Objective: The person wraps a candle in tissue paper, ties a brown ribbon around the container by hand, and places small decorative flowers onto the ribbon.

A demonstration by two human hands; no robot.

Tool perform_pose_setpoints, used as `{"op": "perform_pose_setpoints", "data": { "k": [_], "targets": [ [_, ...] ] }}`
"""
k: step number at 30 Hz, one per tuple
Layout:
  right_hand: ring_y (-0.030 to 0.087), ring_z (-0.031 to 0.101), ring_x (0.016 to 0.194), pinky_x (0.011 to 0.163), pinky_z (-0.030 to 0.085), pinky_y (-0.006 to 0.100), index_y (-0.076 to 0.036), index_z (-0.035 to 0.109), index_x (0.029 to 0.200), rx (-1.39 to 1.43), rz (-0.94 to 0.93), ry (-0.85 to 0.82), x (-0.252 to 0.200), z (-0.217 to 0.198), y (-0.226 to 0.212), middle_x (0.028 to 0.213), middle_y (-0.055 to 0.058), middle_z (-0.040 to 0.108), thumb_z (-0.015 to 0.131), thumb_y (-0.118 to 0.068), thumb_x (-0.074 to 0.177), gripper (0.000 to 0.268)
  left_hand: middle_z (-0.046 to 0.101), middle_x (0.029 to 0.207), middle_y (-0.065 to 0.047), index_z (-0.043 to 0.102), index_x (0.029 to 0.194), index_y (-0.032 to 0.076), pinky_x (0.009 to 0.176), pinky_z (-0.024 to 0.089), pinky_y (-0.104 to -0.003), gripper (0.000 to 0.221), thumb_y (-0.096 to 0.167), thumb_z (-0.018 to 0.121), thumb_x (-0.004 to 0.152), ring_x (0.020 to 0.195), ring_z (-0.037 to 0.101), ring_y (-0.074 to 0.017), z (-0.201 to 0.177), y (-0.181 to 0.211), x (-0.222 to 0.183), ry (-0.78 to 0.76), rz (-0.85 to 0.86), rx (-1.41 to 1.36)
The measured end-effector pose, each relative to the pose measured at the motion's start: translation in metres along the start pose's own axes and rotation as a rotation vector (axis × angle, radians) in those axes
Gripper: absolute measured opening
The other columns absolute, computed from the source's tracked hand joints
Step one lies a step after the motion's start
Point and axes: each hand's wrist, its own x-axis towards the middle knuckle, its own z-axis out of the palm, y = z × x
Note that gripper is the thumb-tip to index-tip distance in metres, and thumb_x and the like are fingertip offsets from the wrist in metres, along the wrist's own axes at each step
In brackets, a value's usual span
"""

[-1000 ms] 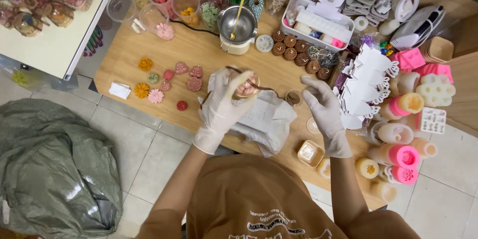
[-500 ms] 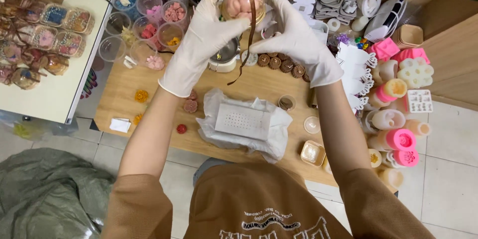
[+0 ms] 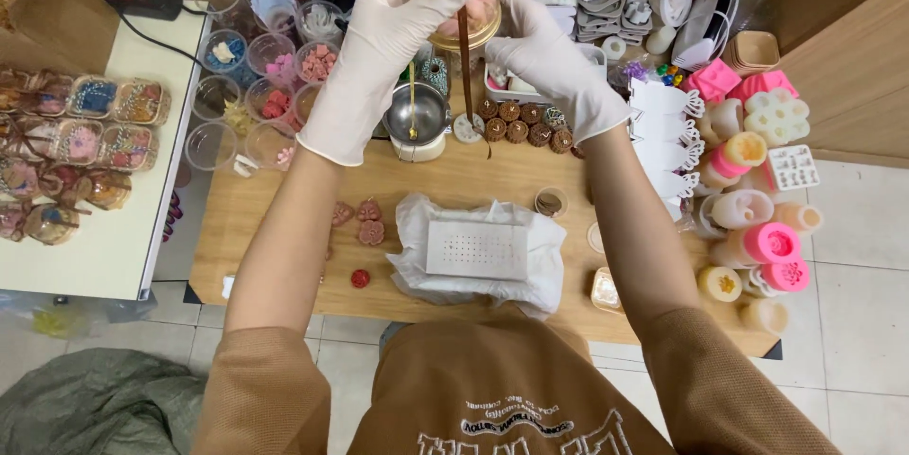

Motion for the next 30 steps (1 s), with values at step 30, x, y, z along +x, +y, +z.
{"op": "perform_pose_setpoints", "data": {
  "k": [30],
  "targets": [
    [0.01,0.074,0.081,0.074,0.062,0.023,0.001,0.079,0.106,-0.063,0.275,0.07,-0.009,0.051,0.113,0.094,0.009,0.08,0.073,-0.015,0.095,0.02,0.075,0.105,-0.004,0.072,0.106,0.004,0.092,0.052,-0.025,0.016,0.02,0.07,0.106,0.097,0.069,-0.0099,-0.037,0.062,0.01,-0.05,-0.116,-0.032]
  ]
}}
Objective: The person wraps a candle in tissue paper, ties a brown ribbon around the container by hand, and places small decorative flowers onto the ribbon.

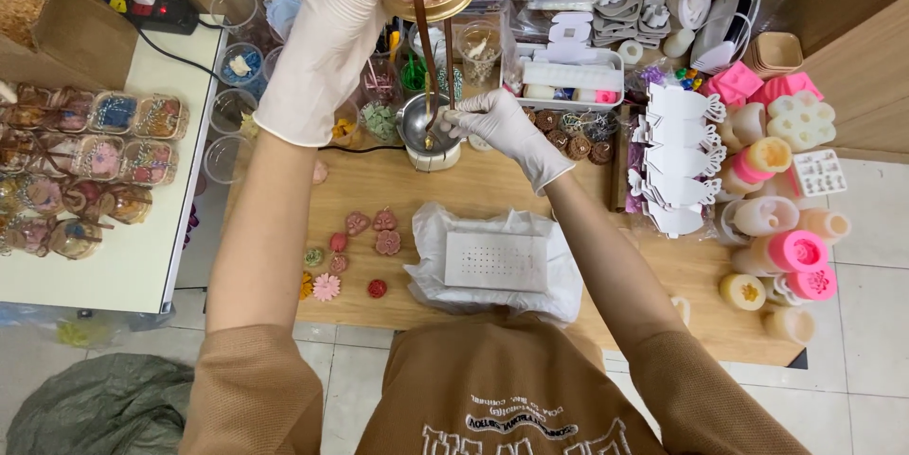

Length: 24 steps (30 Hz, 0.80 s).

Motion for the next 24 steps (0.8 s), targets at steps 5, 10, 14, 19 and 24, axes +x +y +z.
{"op": "perform_pose_setpoints", "data": {
  "k": [5,10,14,19,24],
  "targets": [
    [0.011,0.077,0.081,0.073,0.064,0.023,0.0,0.078,0.106,0.042,0.009,-0.014,0.006,-0.004,0.015,0.092,0.01,0.08,0.072,-0.015,0.096,0.019,0.072,0.103,-0.003,0.069,0.107,0.006,0.093,0.051,-0.025,0.012,0.017,0.07,0.103,0.096,0.066,-0.009,0.002,-0.007,0.003,0.051,-0.039,-0.066],
    [0.011,0.075,0.077,0.059,0.054,0.023,-0.002,0.079,0.105,-0.045,0.125,0.024,0.002,-0.004,0.019,0.086,0.009,0.079,0.072,-0.015,0.096,0.018,0.07,0.109,-0.003,0.068,0.109,0.001,0.099,0.051,-0.026,0.015,0.016,0.07,0.106,0.101,0.066,-0.0097,0.006,-0.006,0.0,-0.015,-0.02,-0.161],
    [0.012,0.072,0.075,0.06,0.053,0.023,0.0,0.08,0.103,-0.097,0.162,0.02,0.001,-0.005,0.034,0.088,0.009,0.079,0.075,-0.016,0.095,0.018,0.072,0.108,-0.006,0.067,0.108,0.003,0.098,0.053,-0.026,0.015,0.018,0.067,0.107,0.098,0.067,-0.0103,0.008,0.001,0.001,-0.014,0.011,-0.164],
    [0.013,0.076,0.082,0.074,0.065,0.024,-0.001,0.079,0.107,0.008,0.103,-0.017,-0.001,-0.003,0.068,0.095,0.011,0.08,0.078,-0.015,0.09,0.022,0.072,0.107,-0.006,0.069,0.11,0.003,0.095,0.051,-0.024,0.017,0.02,0.068,0.107,0.096,0.066,-0.0087,0.004,-0.001,0.0,0.013,0.013,-0.076],
    [0.02,0.07,0.089,0.078,0.059,0.032,0.0,0.07,0.122,-0.314,0.134,-0.082,-0.02,-0.011,0.062,0.115,0.017,0.073,0.081,-0.006,0.084,0.04,0.075,0.104,-0.004,0.07,0.114,0.003,0.088,0.052,-0.022,0.021,0.019,0.071,0.102,0.094,0.069,-0.0072,0.004,-0.012,0.001,0.105,-0.039,0.016]
  ]
}}
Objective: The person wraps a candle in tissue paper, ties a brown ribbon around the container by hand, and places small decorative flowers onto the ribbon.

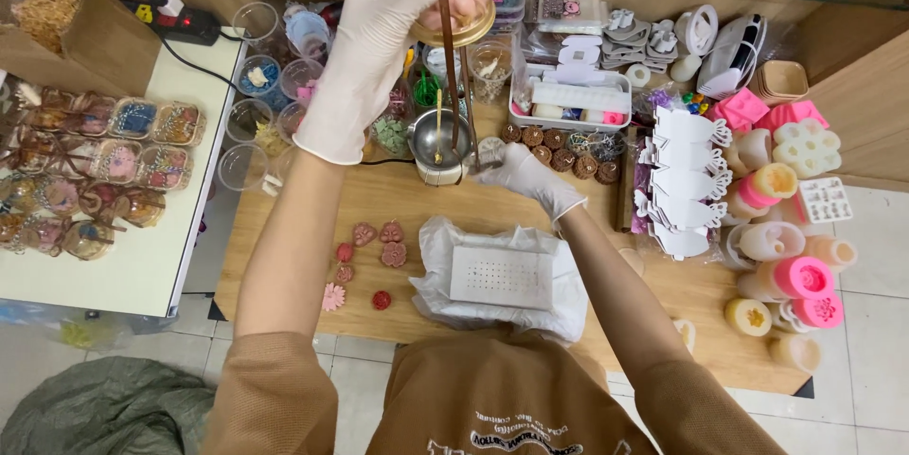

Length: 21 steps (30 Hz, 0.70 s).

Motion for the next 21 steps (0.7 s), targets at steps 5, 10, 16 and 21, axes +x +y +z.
{"op": "perform_pose_setpoints", "data": {
  "k": [5,10,16,21],
  "targets": [
    [0.016,0.064,0.112,0.095,0.052,0.031,-0.002,0.054,0.146,-0.308,-0.382,0.358,-0.027,-0.041,-0.046,0.127,0.013,0.068,0.074,-0.004,0.094,0.056,0.076,0.106,-0.006,0.063,0.128,0.003,0.088,0.055,-0.024,0.035,0.013,0.073,0.096,0.094,0.071,-0.0086,0.006,-0.011,-0.002,0.11,-0.098,-0.061],
    [0.009,0.057,0.103,0.094,0.052,0.025,-0.006,0.046,0.158,0.399,-0.382,0.502,-0.06,-0.051,-0.134,0.147,0.002,0.058,0.065,-0.005,0.102,0.059,0.074,0.112,-0.006,0.062,0.131,0.003,0.09,0.055,-0.026,0.038,0.011,0.073,0.095,0.1,0.07,-0.0109,0.015,-0.024,-0.008,0.113,-0.16,-0.084],
    [0.003,0.06,0.105,0.09,0.052,0.02,-0.001,0.051,0.148,0.364,-0.401,0.378,-0.036,-0.047,-0.162,0.125,0.001,0.066,0.069,-0.005,0.098,0.053,0.07,0.115,-0.002,0.061,0.139,0.006,0.091,0.055,-0.028,0.045,0.011,0.072,0.096,0.105,0.066,-0.011,0.025,-0.034,-0.019,0.068,-0.265,-0.154],
    [0.006,0.06,0.069,0.062,0.048,0.023,0.003,0.075,0.112,0.543,-0.186,0.387,-0.033,-0.037,-0.14,0.085,-0.002,0.072,0.073,-0.018,0.101,0.024,0.068,0.116,-0.002,0.06,0.141,0.009,0.088,0.054,-0.03,0.047,0.014,0.073,0.096,0.097,0.061,-0.0115,0.025,-0.035,-0.03,0.095,-0.369,-0.206]
  ]
}}
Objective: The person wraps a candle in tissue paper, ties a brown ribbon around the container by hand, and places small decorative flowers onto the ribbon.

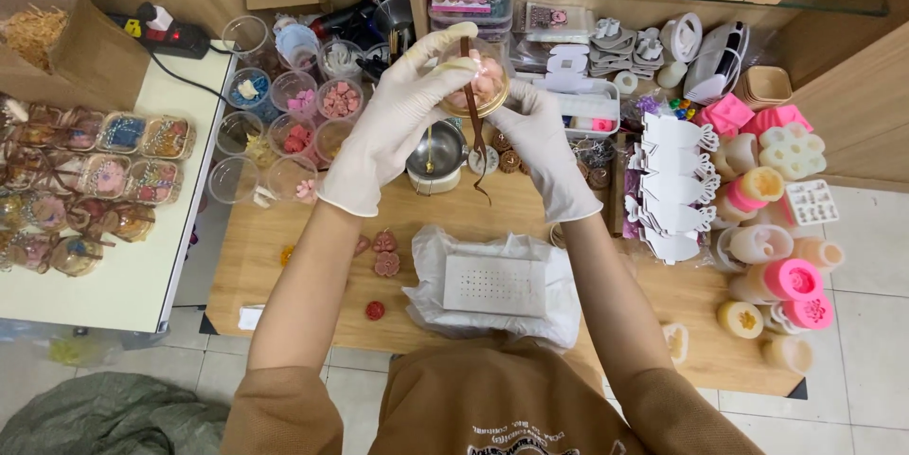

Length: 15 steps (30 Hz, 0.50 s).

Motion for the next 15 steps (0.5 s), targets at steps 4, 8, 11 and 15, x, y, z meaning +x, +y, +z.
{"op": "perform_pose_setpoints", "data": {
  "k": [4,8,11,15],
  "targets": [
    [0.001,0.061,0.074,0.065,0.049,0.019,-0.001,0.079,0.108,-0.056,-0.004,-0.006,-0.012,-0.005,0.0,0.09,-0.002,0.074,0.077,-0.014,0.095,0.018,0.072,0.117,-0.005,0.058,0.137,0.009,0.094,0.057,-0.032,0.047,0.013,0.073,0.093,0.105,0.068,-0.0128,-0.006,-0.004,0.003,0.039,-0.021,0.014],
    [0.002,0.064,0.077,0.068,0.052,0.019,-0.001,0.079,0.107,-0.057,0.056,-0.021,-0.013,-0.006,-0.002,0.093,0.0,0.077,0.078,-0.008,0.091,0.018,0.071,0.116,-0.003,0.059,0.139,0.01,0.096,0.056,-0.033,0.048,0.015,0.073,0.093,0.105,0.067,-0.0122,-0.006,-0.007,0.006,0.083,-0.022,0.061],
    [0.003,0.068,0.079,0.072,0.055,0.019,-0.001,0.075,0.109,0.027,0.04,-0.04,-0.011,-0.005,0.003,0.095,0.002,0.078,0.077,-0.002,0.088,0.021,0.07,0.116,-0.001,0.059,0.138,0.014,0.094,0.056,-0.034,0.049,0.018,0.072,0.092,0.104,0.067,-0.0109,-0.003,-0.006,0.006,0.109,-0.068,0.111],
    [0.007,0.068,0.077,0.07,0.054,0.021,0.0,0.071,0.104,0.05,0.027,-0.007,-0.008,-0.008,0.013,0.092,0.006,0.076,0.078,0.004,0.086,0.019,0.071,0.119,-0.002,0.06,0.138,0.015,0.096,0.056,-0.035,0.048,0.019,0.074,0.091,0.105,0.068,-0.0119,-0.001,-0.011,0.01,0.091,-0.039,0.119]
  ]
}}
